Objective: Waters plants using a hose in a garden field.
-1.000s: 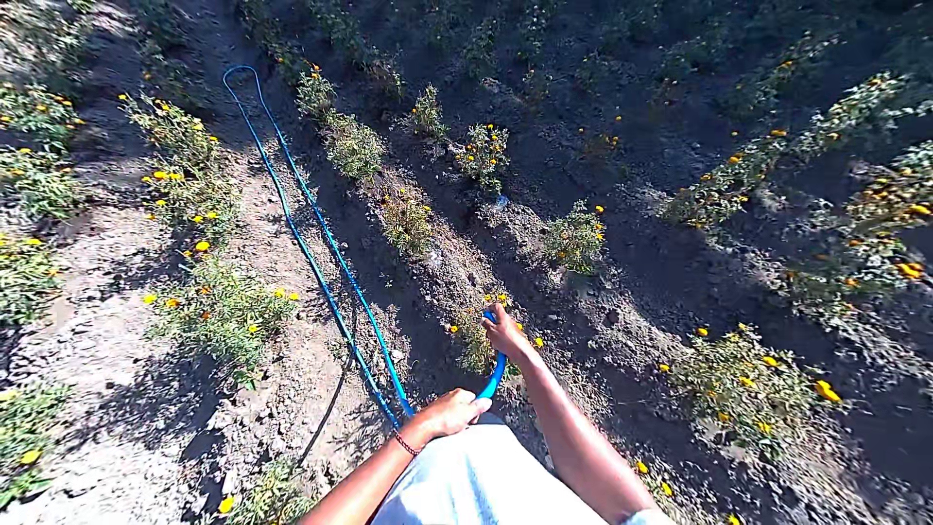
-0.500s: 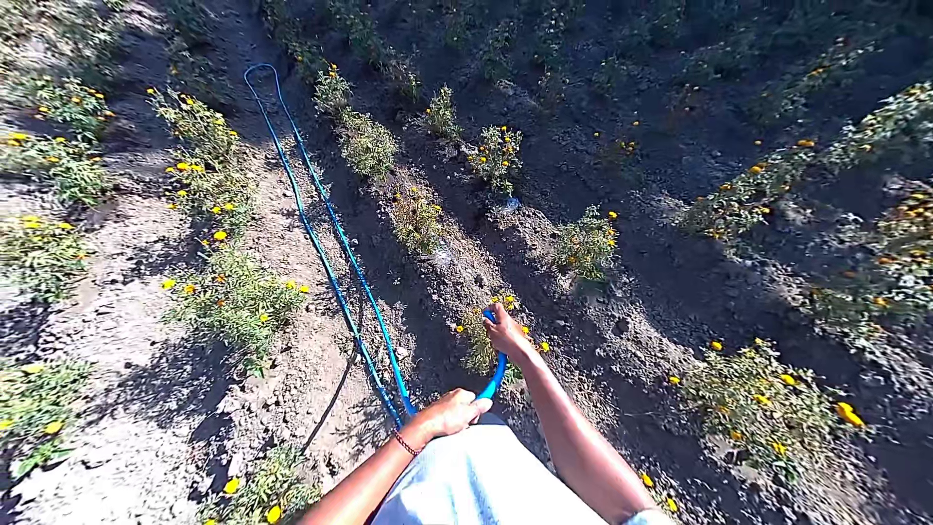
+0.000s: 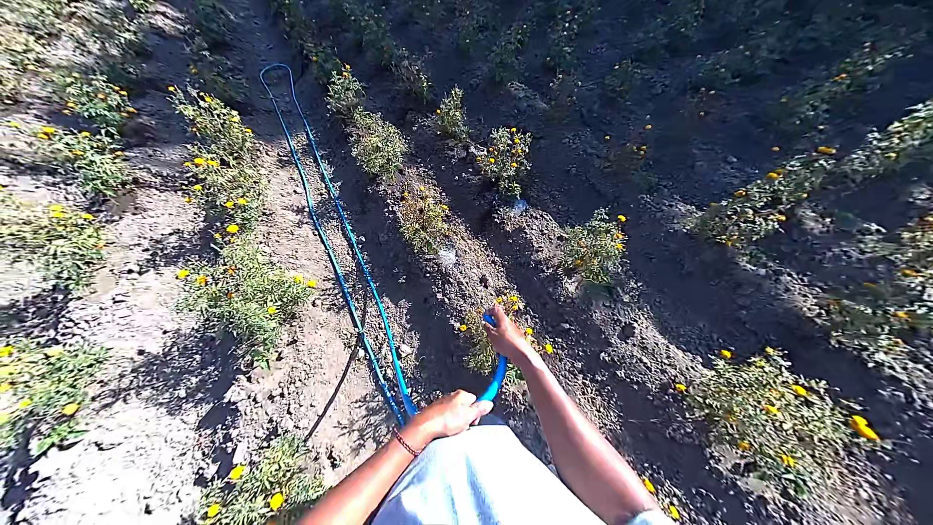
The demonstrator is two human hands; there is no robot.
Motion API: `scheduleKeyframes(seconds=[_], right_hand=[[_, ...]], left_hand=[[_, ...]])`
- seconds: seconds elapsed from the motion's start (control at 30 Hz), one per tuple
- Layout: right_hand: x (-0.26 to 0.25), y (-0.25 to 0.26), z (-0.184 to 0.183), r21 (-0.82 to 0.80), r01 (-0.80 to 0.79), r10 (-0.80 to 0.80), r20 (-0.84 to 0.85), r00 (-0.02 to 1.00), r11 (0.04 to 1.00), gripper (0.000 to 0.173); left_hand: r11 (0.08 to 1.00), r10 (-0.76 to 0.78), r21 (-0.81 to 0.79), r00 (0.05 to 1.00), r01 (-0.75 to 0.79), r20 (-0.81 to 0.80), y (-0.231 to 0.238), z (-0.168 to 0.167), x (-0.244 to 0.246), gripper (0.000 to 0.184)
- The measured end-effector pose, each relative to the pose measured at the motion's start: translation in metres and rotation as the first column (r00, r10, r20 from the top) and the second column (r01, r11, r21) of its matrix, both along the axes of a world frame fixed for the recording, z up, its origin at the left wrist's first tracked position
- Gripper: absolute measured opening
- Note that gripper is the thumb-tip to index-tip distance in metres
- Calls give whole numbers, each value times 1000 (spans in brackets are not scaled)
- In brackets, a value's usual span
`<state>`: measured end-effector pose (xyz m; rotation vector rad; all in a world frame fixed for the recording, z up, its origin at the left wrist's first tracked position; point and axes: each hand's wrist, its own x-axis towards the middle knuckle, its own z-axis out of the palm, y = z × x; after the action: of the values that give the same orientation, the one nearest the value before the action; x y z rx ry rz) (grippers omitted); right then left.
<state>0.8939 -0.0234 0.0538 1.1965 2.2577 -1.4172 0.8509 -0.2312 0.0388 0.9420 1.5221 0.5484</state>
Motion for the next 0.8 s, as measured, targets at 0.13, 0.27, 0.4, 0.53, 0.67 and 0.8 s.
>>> scheduleKeyframes(seconds=[0.13, 0.27, 0.4, 0.53, 0.67, 0.8], right_hand=[[3, -2, 0, -8, -6, 6, 16, 1000, 1000, 39], [5, -5, 0, -20, 22, -22, 5, 1000, 1000, 38], [5, -13, -8, -13, 142, -143, -97, 985, 990, 40], [-21, -26, 1, 85, 29, -18, -126, 992, 996, 40], [-71, -44, 14, 168, -179, 200, -122, 972, 969, 40], [-134, -78, 30, 173, -348, 366, -81, 927, 921, 41]], left_hand=[[1000, 6, 5, 1000, -6, 6, -3, 1, 3, 50], [1000, 7, -2, 1000, -7, 3, -4, 3, 5, 50], [1000, 8, -11, 1000, -9, -29, -10, 10, 4, 53], [996, 80, -40, 997, -81, -23, -21, 12, -5, 56], [975, 220, -19, 975, -221, -41, -40, 9, -24, 56], [912, 411, 43, 903, -409, -124, -69, 4, -49, 56]])
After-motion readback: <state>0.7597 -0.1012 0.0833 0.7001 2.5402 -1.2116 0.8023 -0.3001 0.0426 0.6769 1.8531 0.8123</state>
